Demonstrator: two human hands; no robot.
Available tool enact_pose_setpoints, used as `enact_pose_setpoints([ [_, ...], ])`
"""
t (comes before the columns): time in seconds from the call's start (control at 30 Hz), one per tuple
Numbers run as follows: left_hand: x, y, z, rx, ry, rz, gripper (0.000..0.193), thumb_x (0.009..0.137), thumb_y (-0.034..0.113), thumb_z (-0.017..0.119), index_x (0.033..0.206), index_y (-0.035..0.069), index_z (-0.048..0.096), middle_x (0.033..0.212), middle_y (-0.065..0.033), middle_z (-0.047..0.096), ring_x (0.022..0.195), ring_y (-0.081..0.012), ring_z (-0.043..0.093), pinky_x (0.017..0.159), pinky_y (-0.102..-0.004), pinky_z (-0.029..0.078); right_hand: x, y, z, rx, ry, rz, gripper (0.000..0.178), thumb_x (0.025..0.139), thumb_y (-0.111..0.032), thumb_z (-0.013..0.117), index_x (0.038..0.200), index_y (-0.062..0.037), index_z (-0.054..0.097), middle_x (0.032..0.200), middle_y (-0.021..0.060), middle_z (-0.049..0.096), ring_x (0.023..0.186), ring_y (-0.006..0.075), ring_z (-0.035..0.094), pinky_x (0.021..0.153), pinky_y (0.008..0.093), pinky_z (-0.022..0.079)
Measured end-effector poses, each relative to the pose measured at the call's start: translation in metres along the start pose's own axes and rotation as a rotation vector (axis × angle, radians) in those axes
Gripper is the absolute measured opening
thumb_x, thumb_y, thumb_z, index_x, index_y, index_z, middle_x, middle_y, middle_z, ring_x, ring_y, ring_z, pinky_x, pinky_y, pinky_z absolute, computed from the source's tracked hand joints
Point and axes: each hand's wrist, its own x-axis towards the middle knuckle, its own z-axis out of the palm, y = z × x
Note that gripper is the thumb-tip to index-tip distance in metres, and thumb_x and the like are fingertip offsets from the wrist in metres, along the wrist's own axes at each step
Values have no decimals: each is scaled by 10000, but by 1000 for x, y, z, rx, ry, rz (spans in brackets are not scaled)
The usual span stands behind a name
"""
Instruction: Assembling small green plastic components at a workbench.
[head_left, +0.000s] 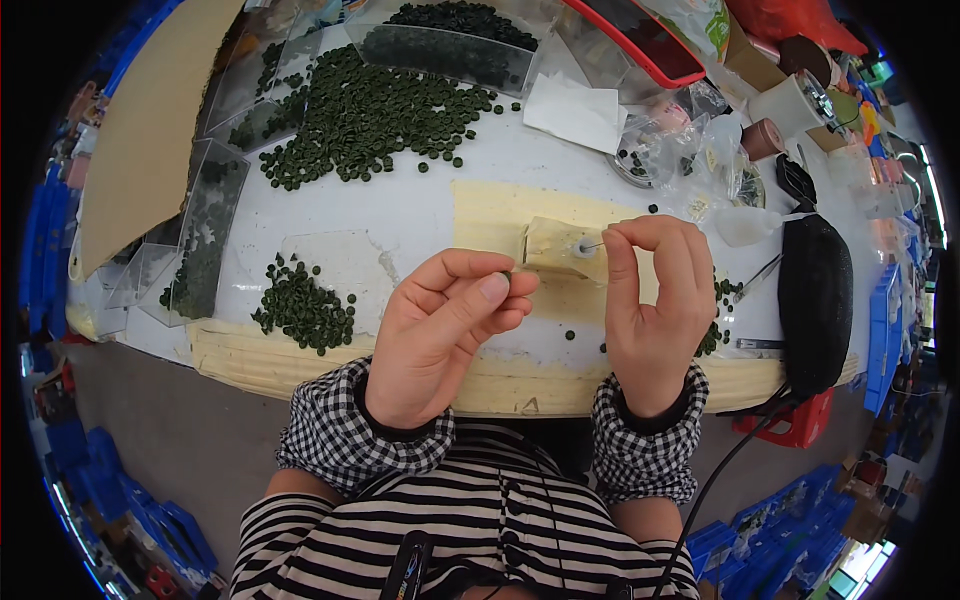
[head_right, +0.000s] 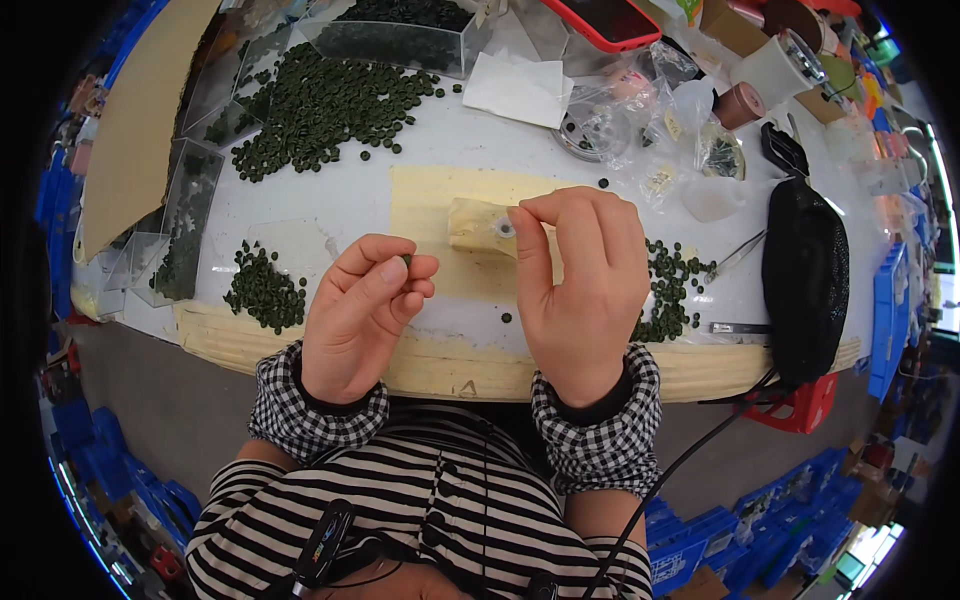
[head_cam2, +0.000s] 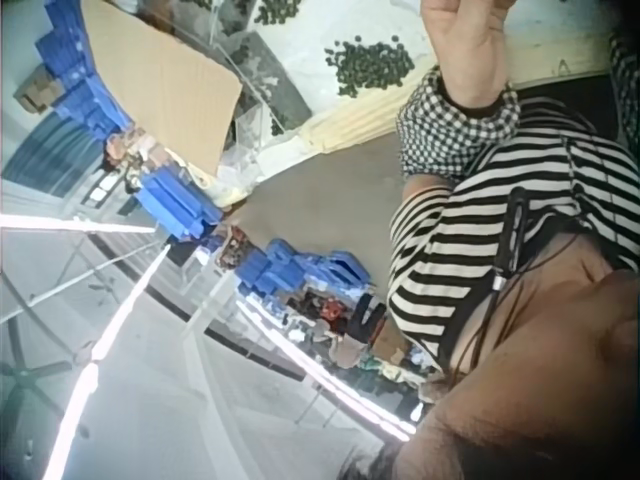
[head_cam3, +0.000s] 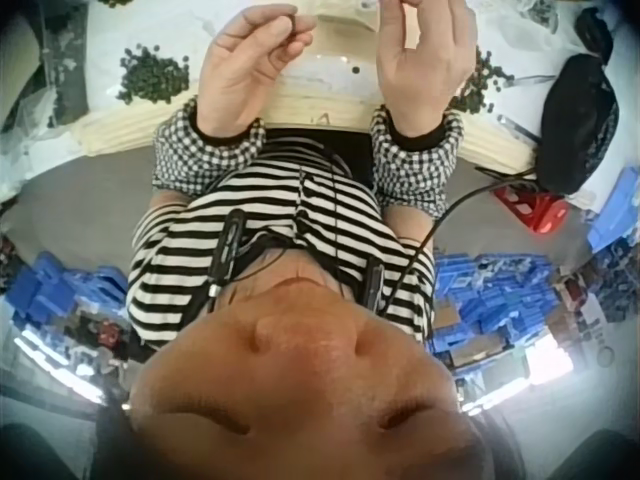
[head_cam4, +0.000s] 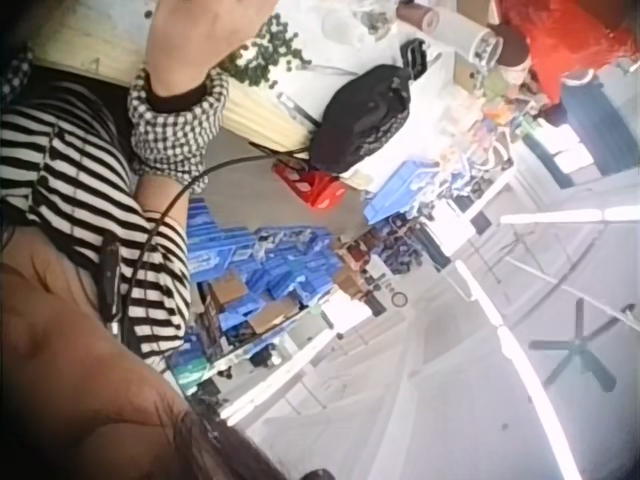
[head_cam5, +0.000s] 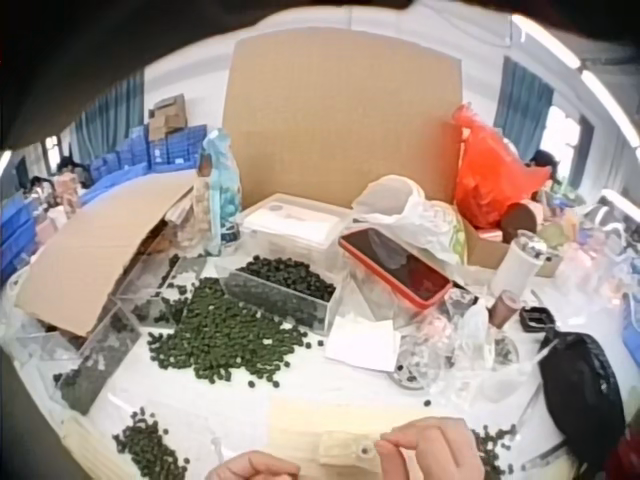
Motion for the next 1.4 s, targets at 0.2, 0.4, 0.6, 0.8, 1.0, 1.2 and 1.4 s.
enact_pose_setpoints([
  [0.2,0,-5,-9,-71,-67,99,200,929,23,597,1129,22,592,1060,-127,679,939,-144,648,851,-268,525,-3,-10,-8,38,258,78,67,824,-17,698,826,-6,632,848,103,630,766,225,579,712,318,467],
  [0.4,0,-6,-6,49,-45,57,239,930,33,599,1169,22,598,1073,-108,673,954,-144,639,872,-257,521,-8,-8,-12,439,174,235,39,874,-6,640,900,15,621,876,93,625,822,171,564,791,279,437],
  [0.6,2,-7,-4,63,-52,-32,266,931,46,604,1195,22,599,1077,-112,674,968,-158,644,885,-264,524,-11,-13,-10,700,-17,293,61,919,-26,597,944,30,592,931,99,602,856,156,582,802,267,452],
  [0.8,1,-11,-6,70,-99,3,201,922,30,610,1123,22,615,1063,-141,679,962,-177,660,860,-271,546,-11,-15,-8,877,-69,302,109,968,-59,538,1002,44,546,942,103,592,845,148,636,780,256,503],
  [1.0,0,-9,-3,91,-100,-28,193,905,1,618,1097,20,623,1046,-161,684,943,-200,681,833,-271,575,-12,-20,-7,976,-129,391,130,984,-83,520,1009,45,530,915,99,605,823,152,662,750,262,541],
  [1.2,0,-7,-2,68,-106,-34,222,902,-3,619,1123,13,621,1053,-166,683,951,-208,681,846,-279,574,-12,-21,-6,964,-148,404,137,984,-89,525,1004,47,527,875,99,627,782,153,673,720,258,553],
  [1.4,1,-8,-2,78,-107,-29,225,907,-2,613,1132,8,617,1061,-166,681,964,-210,676,854,-282,569,-11,-20,-7,951,-162,380,134,983,-84,524,1001,48,526,878,101,629,781,152,674,727,261,557],
])
